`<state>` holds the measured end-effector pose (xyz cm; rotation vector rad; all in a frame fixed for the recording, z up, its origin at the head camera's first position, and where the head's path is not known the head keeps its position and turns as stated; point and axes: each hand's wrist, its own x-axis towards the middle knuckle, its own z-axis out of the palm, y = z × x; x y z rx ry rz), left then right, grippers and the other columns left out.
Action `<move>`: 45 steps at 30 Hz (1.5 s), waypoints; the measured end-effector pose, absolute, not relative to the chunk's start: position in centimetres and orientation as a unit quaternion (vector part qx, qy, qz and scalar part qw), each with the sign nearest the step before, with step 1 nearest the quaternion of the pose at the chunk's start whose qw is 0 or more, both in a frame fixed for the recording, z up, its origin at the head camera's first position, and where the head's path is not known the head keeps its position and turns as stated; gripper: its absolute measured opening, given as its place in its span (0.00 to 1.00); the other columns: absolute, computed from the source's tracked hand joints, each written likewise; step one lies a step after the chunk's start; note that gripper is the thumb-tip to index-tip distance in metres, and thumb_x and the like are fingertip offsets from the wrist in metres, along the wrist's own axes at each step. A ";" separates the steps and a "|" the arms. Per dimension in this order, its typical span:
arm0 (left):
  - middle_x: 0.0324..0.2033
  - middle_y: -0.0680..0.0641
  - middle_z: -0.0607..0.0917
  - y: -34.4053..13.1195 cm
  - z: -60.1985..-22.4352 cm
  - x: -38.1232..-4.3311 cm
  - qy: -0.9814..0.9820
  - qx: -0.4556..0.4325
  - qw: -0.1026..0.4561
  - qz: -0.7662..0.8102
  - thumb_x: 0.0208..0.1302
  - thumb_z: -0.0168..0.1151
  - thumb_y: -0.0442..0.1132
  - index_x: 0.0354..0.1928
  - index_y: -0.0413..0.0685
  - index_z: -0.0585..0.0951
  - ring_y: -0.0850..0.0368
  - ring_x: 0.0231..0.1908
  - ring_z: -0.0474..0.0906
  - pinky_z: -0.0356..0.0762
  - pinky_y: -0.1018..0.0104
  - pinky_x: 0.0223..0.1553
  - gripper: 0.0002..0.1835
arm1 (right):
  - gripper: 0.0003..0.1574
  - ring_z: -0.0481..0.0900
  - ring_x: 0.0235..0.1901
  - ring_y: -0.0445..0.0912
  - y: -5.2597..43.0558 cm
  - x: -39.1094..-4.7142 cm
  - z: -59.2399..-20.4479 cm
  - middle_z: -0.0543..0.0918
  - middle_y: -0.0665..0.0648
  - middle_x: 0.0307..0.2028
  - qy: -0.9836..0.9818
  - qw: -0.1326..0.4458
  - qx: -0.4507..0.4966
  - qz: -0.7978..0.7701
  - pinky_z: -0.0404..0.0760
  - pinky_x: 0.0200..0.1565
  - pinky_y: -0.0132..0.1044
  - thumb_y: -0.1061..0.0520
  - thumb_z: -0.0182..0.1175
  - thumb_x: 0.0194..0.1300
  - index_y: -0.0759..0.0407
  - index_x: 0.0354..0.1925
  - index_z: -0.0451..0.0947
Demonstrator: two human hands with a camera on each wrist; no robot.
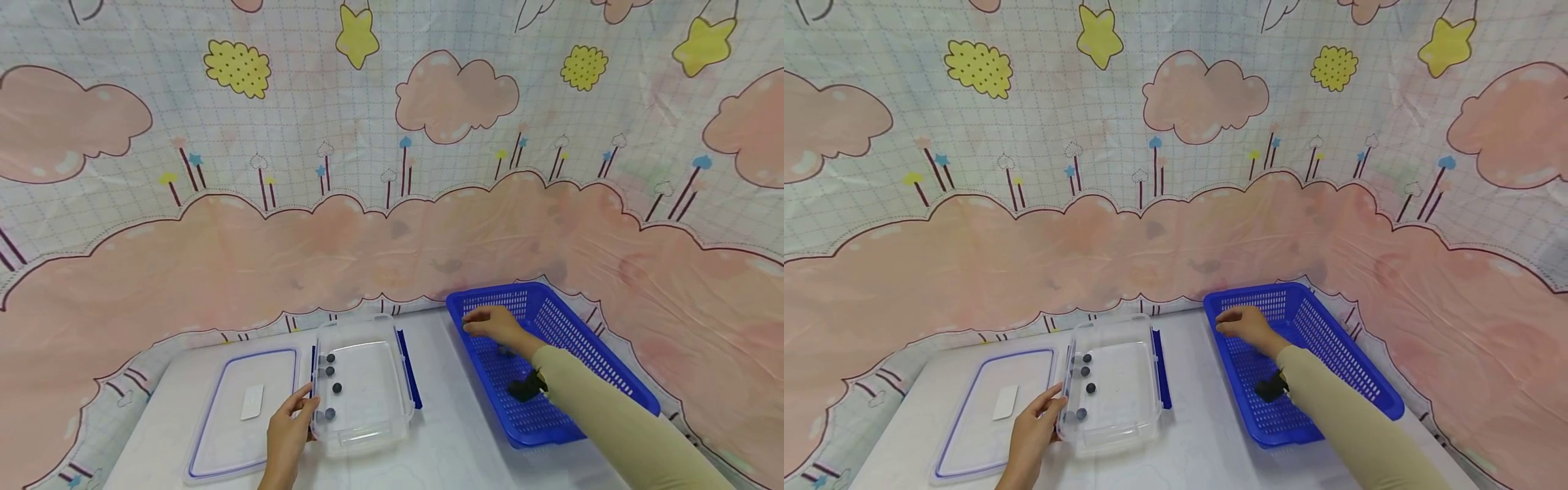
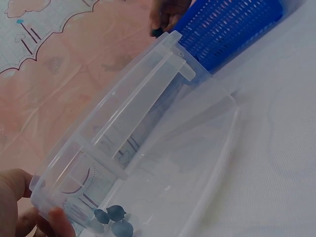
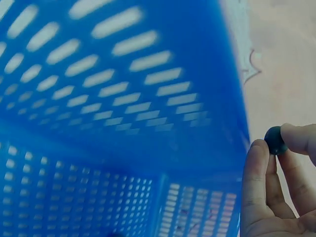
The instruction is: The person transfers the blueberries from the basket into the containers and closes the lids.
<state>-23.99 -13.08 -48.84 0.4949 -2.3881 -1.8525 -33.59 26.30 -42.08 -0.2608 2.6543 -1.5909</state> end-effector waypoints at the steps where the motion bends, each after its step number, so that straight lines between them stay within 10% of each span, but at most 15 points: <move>1: 0.44 0.43 0.77 -13.1 -48.8 -24.0 -0.779 0.161 0.040 -0.604 0.69 0.58 0.42 0.64 0.42 0.75 0.62 0.20 0.68 0.78 0.70 0.20 0.24 | 0.19 0.85 0.44 0.54 26.0 -33.7 -42.1 0.84 0.67 0.45 0.854 0.018 -0.086 -0.513 0.84 0.50 0.47 0.60 0.64 0.65 0.73 0.51 0.79; 45: 0.48 0.41 0.77 -13.2 -48.9 -24.0 -0.777 0.160 0.036 -0.608 0.68 0.59 0.44 0.65 0.42 0.74 0.62 0.17 0.69 0.79 0.69 0.20 0.26 | 0.16 0.85 0.38 0.45 12.2 -36.8 -42.8 0.84 0.63 0.43 0.769 0.108 -0.075 -0.625 0.85 0.49 0.41 0.67 0.64 0.62 0.73 0.49 0.80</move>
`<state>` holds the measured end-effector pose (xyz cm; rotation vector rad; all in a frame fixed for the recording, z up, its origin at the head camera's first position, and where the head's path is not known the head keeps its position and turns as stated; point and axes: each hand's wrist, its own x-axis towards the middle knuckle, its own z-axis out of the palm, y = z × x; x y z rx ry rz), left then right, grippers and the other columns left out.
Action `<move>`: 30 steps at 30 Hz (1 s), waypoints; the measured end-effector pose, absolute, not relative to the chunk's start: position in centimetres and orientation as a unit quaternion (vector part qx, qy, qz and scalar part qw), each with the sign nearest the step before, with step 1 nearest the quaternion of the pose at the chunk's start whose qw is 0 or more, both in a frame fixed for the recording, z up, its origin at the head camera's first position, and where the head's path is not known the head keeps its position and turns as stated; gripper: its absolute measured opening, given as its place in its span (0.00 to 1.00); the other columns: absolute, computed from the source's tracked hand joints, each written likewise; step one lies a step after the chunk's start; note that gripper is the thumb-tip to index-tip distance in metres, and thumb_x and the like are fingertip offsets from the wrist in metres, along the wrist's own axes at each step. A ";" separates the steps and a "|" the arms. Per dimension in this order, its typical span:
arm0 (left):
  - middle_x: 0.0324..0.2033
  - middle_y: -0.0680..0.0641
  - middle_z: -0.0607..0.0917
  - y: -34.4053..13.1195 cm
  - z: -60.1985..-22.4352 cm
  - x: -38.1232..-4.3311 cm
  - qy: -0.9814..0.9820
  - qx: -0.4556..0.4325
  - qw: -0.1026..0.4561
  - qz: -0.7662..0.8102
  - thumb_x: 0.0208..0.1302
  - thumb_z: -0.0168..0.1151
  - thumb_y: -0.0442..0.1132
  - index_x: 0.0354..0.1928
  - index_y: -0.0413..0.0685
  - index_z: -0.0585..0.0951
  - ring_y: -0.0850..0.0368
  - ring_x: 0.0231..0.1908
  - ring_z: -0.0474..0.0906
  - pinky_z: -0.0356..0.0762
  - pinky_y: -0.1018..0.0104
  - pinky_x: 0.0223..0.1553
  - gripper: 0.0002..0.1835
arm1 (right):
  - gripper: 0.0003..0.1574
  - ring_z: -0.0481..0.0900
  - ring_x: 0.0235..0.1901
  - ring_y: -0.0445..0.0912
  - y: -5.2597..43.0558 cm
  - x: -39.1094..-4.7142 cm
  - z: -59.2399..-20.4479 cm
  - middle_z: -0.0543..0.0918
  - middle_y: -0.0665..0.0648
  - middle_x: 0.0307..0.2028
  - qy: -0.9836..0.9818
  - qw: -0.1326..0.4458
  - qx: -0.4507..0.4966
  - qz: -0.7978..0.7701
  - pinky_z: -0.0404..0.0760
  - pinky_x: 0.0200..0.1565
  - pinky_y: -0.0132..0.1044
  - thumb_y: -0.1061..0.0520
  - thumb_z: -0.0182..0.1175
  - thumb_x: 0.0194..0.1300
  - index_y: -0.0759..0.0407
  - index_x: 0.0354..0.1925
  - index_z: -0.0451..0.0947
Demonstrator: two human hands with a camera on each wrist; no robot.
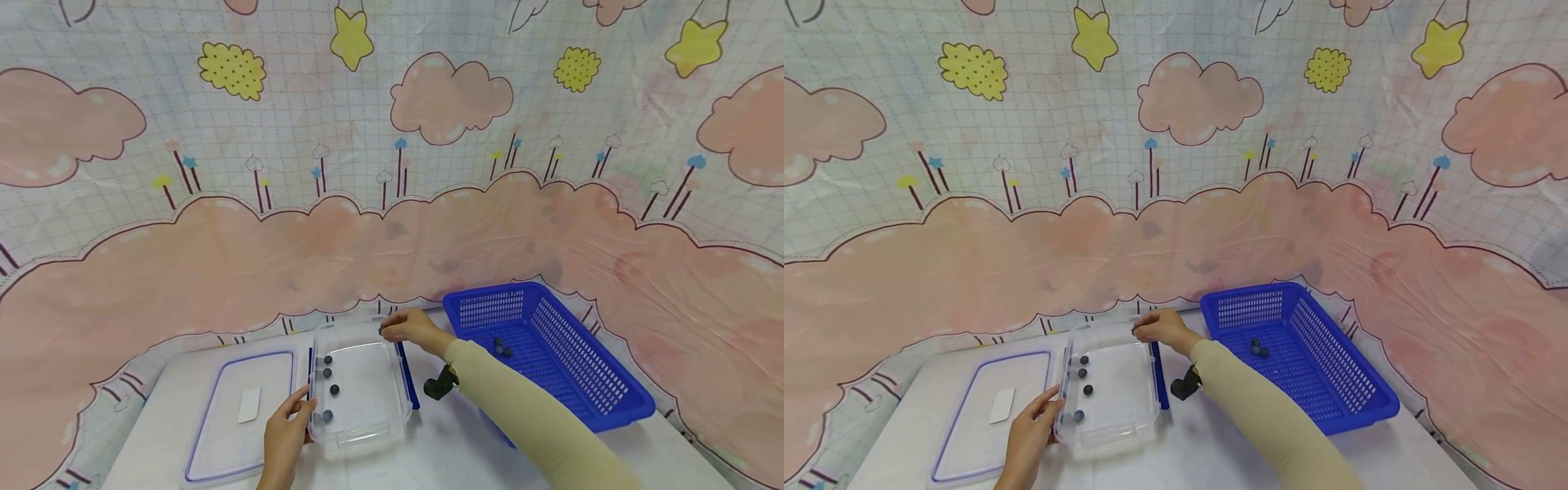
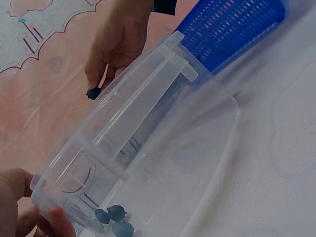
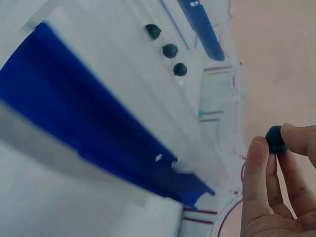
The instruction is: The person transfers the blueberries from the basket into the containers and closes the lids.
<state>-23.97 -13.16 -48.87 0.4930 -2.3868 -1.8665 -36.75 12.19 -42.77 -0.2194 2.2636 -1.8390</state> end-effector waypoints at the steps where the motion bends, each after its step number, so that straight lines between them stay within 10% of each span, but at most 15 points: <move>1: 0.48 0.40 0.77 -13.2 -48.9 -24.0 -0.777 0.161 0.035 -0.607 0.68 0.59 0.45 0.65 0.42 0.74 0.61 0.17 0.69 0.79 0.69 0.21 0.26 | 0.16 0.85 0.38 0.45 11.8 -36.8 -42.8 0.84 0.63 0.42 0.769 0.109 -0.077 -0.625 0.85 0.49 0.40 0.67 0.64 0.61 0.73 0.49 0.80; 30: 0.47 0.41 0.78 -13.3 -49.1 -24.5 -0.779 0.164 0.040 -0.604 0.67 0.60 0.44 0.65 0.43 0.75 0.63 0.19 0.68 0.78 0.69 0.21 0.25 | 0.09 0.85 0.33 0.45 5.0 -37.2 -44.9 0.86 0.56 0.34 0.823 0.123 -0.045 -0.552 0.86 0.43 0.36 0.64 0.68 0.59 0.64 0.40 0.85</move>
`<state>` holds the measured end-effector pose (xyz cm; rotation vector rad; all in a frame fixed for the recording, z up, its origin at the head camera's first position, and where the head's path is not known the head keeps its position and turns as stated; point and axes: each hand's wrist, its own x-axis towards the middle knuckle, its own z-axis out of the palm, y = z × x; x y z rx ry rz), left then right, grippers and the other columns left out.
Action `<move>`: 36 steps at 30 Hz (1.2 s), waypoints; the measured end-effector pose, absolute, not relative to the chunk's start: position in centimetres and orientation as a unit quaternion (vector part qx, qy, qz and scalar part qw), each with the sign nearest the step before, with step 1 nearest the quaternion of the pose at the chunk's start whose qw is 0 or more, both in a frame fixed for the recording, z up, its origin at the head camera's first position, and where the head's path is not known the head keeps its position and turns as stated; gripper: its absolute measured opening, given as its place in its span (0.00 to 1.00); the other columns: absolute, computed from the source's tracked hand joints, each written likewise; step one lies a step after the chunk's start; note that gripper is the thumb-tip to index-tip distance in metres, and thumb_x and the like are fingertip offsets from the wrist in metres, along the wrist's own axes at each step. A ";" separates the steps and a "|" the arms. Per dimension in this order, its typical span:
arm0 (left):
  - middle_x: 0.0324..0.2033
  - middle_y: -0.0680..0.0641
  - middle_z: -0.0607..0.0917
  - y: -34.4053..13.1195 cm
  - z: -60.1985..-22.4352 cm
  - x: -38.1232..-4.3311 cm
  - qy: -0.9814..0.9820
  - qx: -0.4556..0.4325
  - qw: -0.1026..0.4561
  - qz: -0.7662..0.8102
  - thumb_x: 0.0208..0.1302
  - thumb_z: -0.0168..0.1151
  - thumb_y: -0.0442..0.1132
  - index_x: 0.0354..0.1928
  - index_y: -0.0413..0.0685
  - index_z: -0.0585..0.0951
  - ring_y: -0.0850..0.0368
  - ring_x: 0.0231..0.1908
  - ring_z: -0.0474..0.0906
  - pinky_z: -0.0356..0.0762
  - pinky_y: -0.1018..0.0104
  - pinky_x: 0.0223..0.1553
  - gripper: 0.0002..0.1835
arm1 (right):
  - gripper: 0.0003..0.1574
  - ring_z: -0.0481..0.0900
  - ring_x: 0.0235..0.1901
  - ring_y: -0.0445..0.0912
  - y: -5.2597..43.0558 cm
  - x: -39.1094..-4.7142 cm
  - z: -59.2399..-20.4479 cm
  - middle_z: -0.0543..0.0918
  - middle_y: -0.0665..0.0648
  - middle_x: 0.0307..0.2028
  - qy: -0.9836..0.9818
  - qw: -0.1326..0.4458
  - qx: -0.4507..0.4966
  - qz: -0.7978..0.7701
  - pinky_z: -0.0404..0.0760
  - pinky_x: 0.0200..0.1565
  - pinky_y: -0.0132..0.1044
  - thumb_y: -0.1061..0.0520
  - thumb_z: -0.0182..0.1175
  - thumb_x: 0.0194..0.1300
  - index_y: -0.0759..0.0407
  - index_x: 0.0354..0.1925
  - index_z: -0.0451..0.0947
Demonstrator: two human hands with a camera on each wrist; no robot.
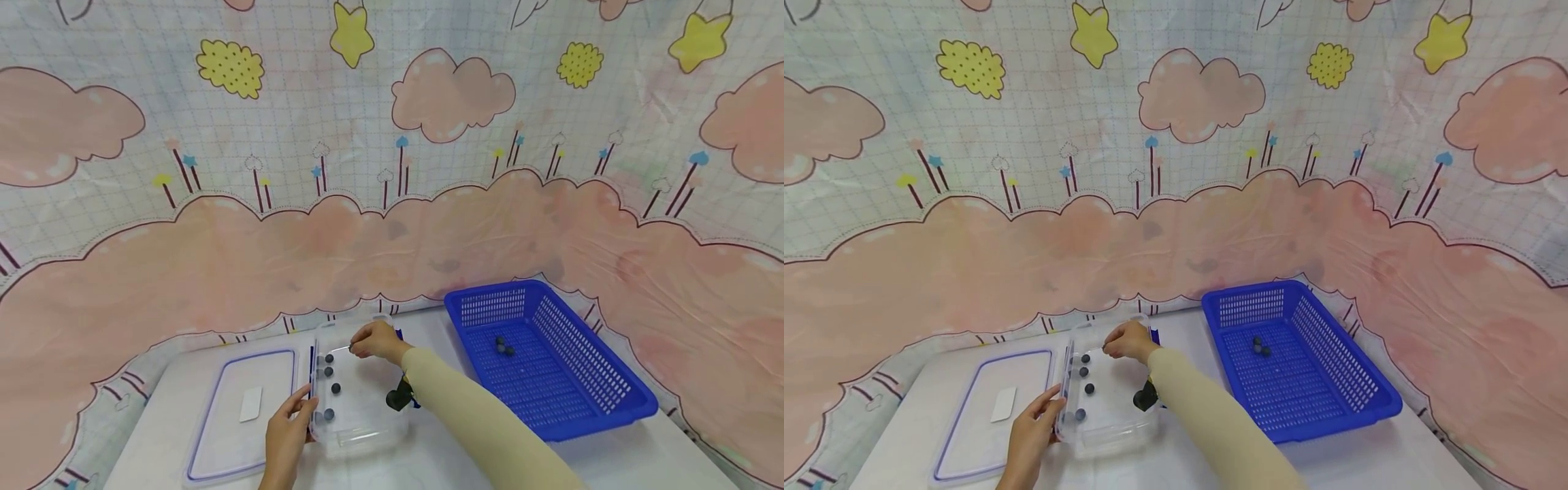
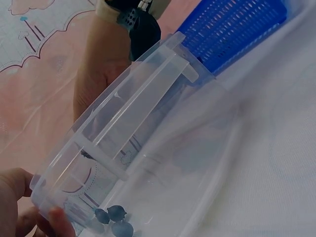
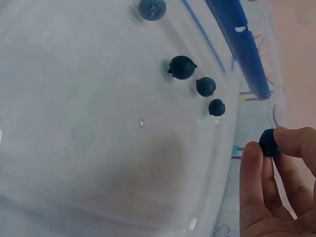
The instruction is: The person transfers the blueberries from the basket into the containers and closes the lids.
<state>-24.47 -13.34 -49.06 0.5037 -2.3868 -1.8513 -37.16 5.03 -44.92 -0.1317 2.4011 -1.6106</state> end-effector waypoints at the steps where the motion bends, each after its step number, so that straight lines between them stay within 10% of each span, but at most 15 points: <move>1: 0.47 0.41 0.78 -13.3 -49.0 -24.5 -0.778 0.165 0.039 -0.605 0.67 0.60 0.44 0.65 0.43 0.75 0.63 0.19 0.68 0.78 0.69 0.21 0.25 | 0.09 0.85 0.32 0.44 4.9 -37.2 -45.0 0.86 0.55 0.34 0.825 0.125 -0.043 -0.549 0.86 0.43 0.36 0.64 0.69 0.58 0.64 0.40 0.85; 23: 0.45 0.43 0.78 -12.8 -49.0 -24.7 -0.778 0.156 0.043 -0.607 0.67 0.61 0.44 0.64 0.43 0.76 0.63 0.21 0.68 0.78 0.70 0.20 0.26 | 0.07 0.80 0.27 0.41 4.6 -37.7 -47.6 0.84 0.54 0.30 0.849 0.125 -0.013 -0.513 0.85 0.36 0.32 0.65 0.70 0.56 0.64 0.36 0.85; 36: 0.47 0.42 0.76 -13.4 -48.9 -24.5 -0.778 0.164 0.033 -0.606 0.68 0.59 0.44 0.65 0.42 0.75 0.63 0.20 0.68 0.78 0.69 0.21 0.26 | 0.17 0.84 0.35 0.46 10.1 -39.7 -40.7 0.85 0.64 0.42 0.834 0.041 -0.071 -0.546 0.85 0.47 0.41 0.65 0.65 0.60 0.72 0.48 0.80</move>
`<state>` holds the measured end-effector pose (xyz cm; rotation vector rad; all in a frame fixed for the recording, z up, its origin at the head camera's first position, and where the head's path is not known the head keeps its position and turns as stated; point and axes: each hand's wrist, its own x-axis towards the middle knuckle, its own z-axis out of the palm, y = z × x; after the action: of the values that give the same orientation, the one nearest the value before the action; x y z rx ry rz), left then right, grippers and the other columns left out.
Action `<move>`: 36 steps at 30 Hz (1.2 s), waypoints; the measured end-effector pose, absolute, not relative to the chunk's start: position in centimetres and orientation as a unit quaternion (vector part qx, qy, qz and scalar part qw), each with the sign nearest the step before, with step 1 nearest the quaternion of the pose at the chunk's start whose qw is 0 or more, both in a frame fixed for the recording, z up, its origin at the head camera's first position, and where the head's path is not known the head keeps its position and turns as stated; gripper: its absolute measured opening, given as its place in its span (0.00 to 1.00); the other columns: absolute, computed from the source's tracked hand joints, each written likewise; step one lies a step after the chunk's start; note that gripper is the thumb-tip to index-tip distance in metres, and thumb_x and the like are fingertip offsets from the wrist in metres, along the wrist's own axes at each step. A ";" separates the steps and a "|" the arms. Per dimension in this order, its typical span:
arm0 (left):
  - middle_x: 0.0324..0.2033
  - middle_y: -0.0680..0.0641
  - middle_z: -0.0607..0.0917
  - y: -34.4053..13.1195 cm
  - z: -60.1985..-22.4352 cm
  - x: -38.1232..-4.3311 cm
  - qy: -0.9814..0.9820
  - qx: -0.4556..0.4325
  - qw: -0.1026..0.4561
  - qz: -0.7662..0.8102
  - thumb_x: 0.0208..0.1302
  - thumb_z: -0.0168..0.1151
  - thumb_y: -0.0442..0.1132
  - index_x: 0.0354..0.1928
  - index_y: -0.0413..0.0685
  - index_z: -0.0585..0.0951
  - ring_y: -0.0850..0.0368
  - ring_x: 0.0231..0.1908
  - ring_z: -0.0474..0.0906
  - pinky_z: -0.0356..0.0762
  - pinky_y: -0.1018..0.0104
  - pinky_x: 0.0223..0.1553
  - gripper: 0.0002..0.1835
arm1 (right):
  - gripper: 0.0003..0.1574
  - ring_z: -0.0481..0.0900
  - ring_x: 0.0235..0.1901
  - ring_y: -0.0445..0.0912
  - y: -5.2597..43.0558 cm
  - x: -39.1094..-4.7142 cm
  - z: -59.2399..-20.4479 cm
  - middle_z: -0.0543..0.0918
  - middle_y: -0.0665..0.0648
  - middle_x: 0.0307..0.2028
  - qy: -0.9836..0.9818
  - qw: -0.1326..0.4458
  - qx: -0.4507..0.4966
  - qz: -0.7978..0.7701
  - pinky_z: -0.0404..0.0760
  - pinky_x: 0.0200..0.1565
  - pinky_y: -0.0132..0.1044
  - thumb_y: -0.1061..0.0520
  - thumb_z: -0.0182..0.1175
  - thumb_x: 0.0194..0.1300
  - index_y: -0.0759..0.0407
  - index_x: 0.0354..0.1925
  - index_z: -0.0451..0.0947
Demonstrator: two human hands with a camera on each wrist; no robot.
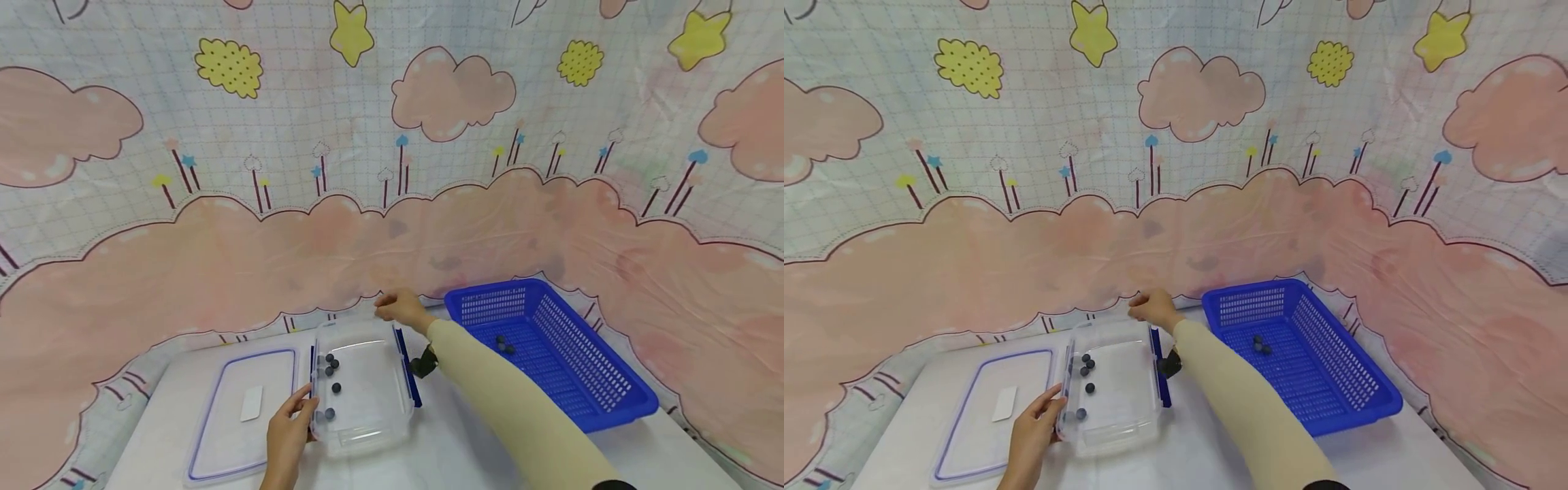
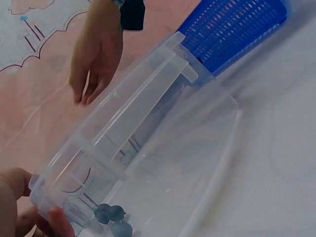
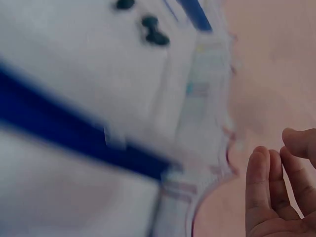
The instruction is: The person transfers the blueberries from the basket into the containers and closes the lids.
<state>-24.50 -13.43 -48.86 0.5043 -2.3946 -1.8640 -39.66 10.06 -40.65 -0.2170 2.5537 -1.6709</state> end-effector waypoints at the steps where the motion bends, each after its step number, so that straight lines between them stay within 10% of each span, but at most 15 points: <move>1: 0.48 0.42 0.76 -13.5 -48.8 -24.5 -0.778 0.165 0.032 -0.605 0.68 0.58 0.44 0.65 0.42 0.75 0.62 0.19 0.68 0.78 0.69 0.21 0.26 | 0.17 0.84 0.35 0.47 11.1 -40.0 -40.2 0.85 0.66 0.43 0.831 0.029 -0.063 -0.552 0.85 0.47 0.41 0.66 0.65 0.60 0.73 0.48 0.80; 17: 0.46 0.43 0.76 -13.4 -48.7 -24.0 -0.774 0.169 0.037 -0.609 0.68 0.59 0.44 0.65 0.42 0.75 0.63 0.18 0.68 0.78 0.70 0.20 0.25 | 0.24 0.83 0.49 0.59 28.7 -38.5 -40.7 0.79 0.74 0.54 0.873 -0.042 0.040 -0.485 0.81 0.55 0.48 0.60 0.58 0.69 0.76 0.57 0.74; 36: 0.45 0.42 0.77 -12.9 -48.7 -23.5 -0.774 0.172 0.043 -0.608 0.67 0.59 0.43 0.65 0.42 0.75 0.61 0.18 0.68 0.78 0.68 0.20 0.25 | 0.13 0.81 0.39 0.59 32.6 -35.6 -48.4 0.84 0.69 0.39 0.925 -0.048 0.062 -0.372 0.81 0.45 0.53 0.63 0.63 0.60 0.73 0.40 0.82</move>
<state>-23.47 -12.88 -48.71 0.5249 -2.3685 -1.8588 -35.60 32.56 -48.37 0.2019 2.9982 -1.2062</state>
